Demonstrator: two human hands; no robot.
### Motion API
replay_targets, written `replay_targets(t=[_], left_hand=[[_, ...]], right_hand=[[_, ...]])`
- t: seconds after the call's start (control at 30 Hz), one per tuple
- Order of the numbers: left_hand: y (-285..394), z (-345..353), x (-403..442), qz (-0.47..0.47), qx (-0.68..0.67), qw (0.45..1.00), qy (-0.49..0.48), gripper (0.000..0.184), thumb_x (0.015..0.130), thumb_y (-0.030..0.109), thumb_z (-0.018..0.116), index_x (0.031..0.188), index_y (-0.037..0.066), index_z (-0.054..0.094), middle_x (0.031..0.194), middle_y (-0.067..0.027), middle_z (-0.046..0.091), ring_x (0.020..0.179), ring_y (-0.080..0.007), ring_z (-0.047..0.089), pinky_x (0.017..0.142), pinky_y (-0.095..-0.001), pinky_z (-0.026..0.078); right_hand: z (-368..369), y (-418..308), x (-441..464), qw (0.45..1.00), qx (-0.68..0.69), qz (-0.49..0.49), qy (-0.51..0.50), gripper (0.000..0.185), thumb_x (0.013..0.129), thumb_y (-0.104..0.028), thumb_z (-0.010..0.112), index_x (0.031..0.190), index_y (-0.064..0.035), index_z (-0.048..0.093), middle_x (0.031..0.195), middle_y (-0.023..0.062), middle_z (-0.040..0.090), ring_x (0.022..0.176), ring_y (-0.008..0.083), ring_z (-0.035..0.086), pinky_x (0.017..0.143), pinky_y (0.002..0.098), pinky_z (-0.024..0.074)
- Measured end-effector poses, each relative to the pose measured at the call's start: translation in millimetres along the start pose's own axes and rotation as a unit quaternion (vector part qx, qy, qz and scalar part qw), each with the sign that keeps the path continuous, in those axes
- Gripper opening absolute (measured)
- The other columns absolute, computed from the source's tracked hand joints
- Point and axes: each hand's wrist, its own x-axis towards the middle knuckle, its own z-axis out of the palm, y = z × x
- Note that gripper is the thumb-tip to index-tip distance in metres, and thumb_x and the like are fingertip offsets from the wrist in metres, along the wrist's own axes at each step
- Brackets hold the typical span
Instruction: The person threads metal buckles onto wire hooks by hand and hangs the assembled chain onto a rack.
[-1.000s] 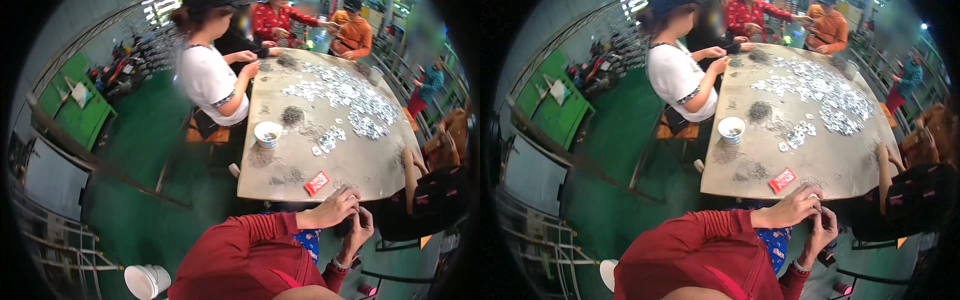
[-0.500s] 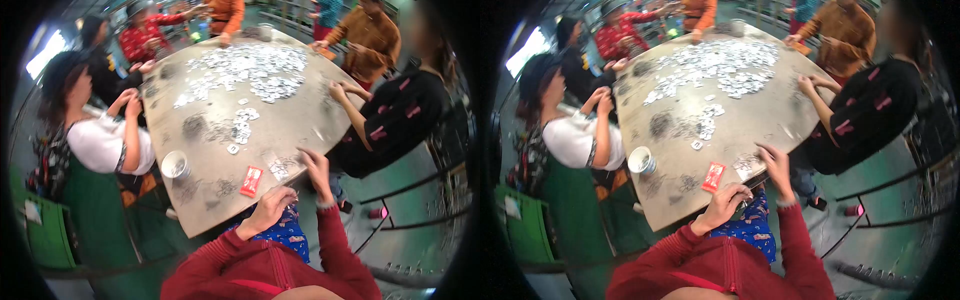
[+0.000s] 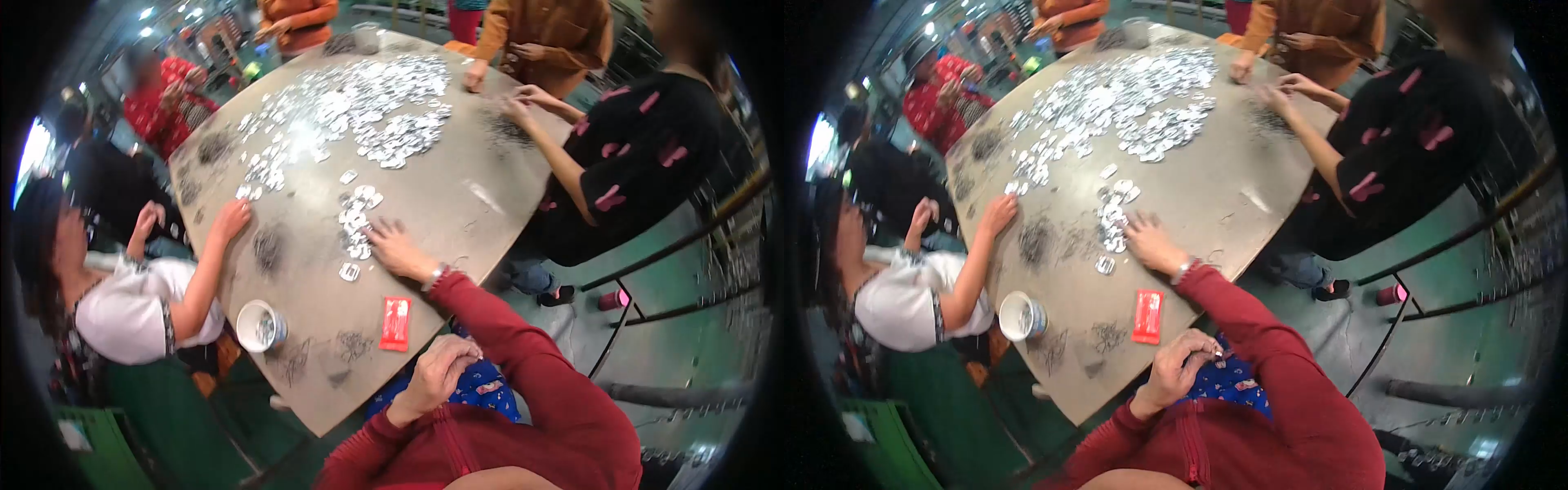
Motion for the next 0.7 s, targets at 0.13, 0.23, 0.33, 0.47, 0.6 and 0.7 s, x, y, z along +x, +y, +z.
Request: replay_targets(t=[0.13, 0.23, 0.33, 0.47, 0.6, 0.7], left_hand=[[4.1, 0.4, -5.5, 0.031, 0.023, 0.998, 0.052, 0.017, 0.077, -0.006, 0.064, 0.090, 0.001, 0.056, 0.080, -0.0113, 0.060, 0.074, -0.0267, 0.059, 0.066, -0.0338, 0.048], [11.7, 3.1, -14.9, 0.034, 0.028, 0.997, 0.066, 0.016, 0.078, -0.005, 0.064, 0.091, 0.001, 0.056, 0.079, -0.0110, 0.059, 0.072, -0.0258, 0.059, 0.063, -0.0331, 0.048], [20.3, 8.5, -19.7, 0.036, 0.030, 0.996, 0.071, 0.016, 0.078, -0.005, 0.063, 0.092, 0.001, 0.057, 0.079, -0.0108, 0.059, 0.073, -0.0253, 0.059, 0.063, -0.0333, 0.048], [26.6, 12.1, -23.2, 0.053, 0.050, 0.995, 0.075, 0.016, 0.079, -0.005, 0.063, 0.093, 0.001, 0.057, 0.079, -0.0112, 0.059, 0.074, -0.0253, 0.060, 0.064, -0.0335, 0.048], [27.2, 11.1, -25.4, 0.043, 0.065, 0.995, 0.064, 0.015, 0.080, -0.007, 0.062, 0.092, 0.000, 0.057, 0.085, -0.0098, 0.061, 0.079, -0.0225, 0.062, 0.071, -0.0316, 0.050], [29.9, 5.4, -24.8, 0.046, 0.077, 0.994, 0.062, 0.014, 0.081, -0.006, 0.061, 0.093, 0.000, 0.057, 0.085, -0.0101, 0.061, 0.079, -0.0226, 0.062, 0.070, -0.0315, 0.050]], right_hand=[[-27.9, -3.3, -47.4, 0.996, 0.029, -0.062, 0.056, 0.036, 0.089, -0.014, 0.052, 0.125, -0.0120, 0.054, 0.130, 0.0150, 0.049, 0.125, 0.0343, 0.041, 0.104, 0.0481, 0.0298], [-43.8, -4.8, -54.4, 0.996, 0.033, -0.078, 0.038, 0.027, 0.085, -0.013, 0.054, 0.110, -0.0075, 0.063, 0.123, 0.0153, 0.054, 0.116, 0.0343, 0.047, 0.098, 0.0430, 0.0379], [-60.7, -14.8, -43.6, 0.994, 0.099, -0.019, 0.034, 0.022, 0.081, -0.012, 0.056, 0.098, -0.0024, 0.066, 0.103, 0.0166, 0.061, 0.099, 0.0355, 0.055, 0.085, 0.0420, 0.0456], [-41.1, -18.9, -12.3, 0.994, 0.092, 0.015, 0.063, 0.021, 0.081, -0.012, 0.058, 0.096, 0.0001, 0.065, 0.091, 0.0204, 0.060, 0.088, 0.0382, 0.056, 0.078, 0.0448, 0.0459], [-9.4, -11.5, 2.4, 0.988, 0.013, -0.055, 0.142, 0.013, 0.076, -0.006, 0.057, 0.085, 0.0033, 0.058, 0.084, 0.0263, 0.057, 0.084, 0.0417, 0.056, 0.074, 0.0481, 0.0451], [4.1, 2.6, 16.6, 0.983, 0.134, -0.014, 0.123, 0.019, 0.066, -0.006, 0.065, 0.083, 0.0020, 0.062, 0.078, 0.0230, 0.060, 0.076, 0.0392, 0.059, 0.067, 0.0450, 0.0475]])
